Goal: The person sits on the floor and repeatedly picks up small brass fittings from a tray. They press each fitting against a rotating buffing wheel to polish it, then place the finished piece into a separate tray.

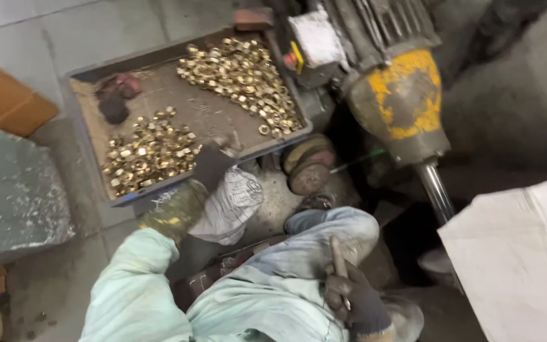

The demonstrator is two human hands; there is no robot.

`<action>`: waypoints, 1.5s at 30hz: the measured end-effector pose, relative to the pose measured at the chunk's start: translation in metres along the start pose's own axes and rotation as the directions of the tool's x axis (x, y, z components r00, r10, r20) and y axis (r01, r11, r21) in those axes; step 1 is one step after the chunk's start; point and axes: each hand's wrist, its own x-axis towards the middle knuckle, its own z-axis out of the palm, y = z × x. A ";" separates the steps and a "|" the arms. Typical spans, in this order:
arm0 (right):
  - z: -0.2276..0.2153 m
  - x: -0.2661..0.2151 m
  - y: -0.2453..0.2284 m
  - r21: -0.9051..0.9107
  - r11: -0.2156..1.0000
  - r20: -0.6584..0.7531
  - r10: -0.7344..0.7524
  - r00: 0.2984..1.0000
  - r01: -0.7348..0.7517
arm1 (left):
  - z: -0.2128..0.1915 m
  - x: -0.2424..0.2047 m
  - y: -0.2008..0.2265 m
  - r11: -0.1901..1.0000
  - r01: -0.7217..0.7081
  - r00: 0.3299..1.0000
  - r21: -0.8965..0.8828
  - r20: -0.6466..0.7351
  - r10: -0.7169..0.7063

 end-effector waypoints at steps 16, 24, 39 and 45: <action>-0.023 0.006 0.009 -0.119 0.993 -0.128 -0.027 0.991 0.011 | -0.142 0.041 -0.027 0.997 0.065 0.957 0.047 -0.285 -0.049; 0.021 -0.017 0.006 -0.125 0.987 -0.127 -0.113 0.985 0.097 | -0.001 -0.062 0.071 0.525 0.407 0.779 -0.747 0.584 0.227; 0.051 -0.089 -0.011 -0.142 0.967 -0.401 -0.251 0.881 0.210 | 0.194 -0.167 0.079 0.265 0.927 0.159 -0.265 0.918 0.363; 0.046 -0.104 -0.005 -0.413 0.901 -0.498 -0.345 0.796 0.133 | 0.187 -0.182 0.092 0.523 0.770 0.126 -0.366 0.891 0.437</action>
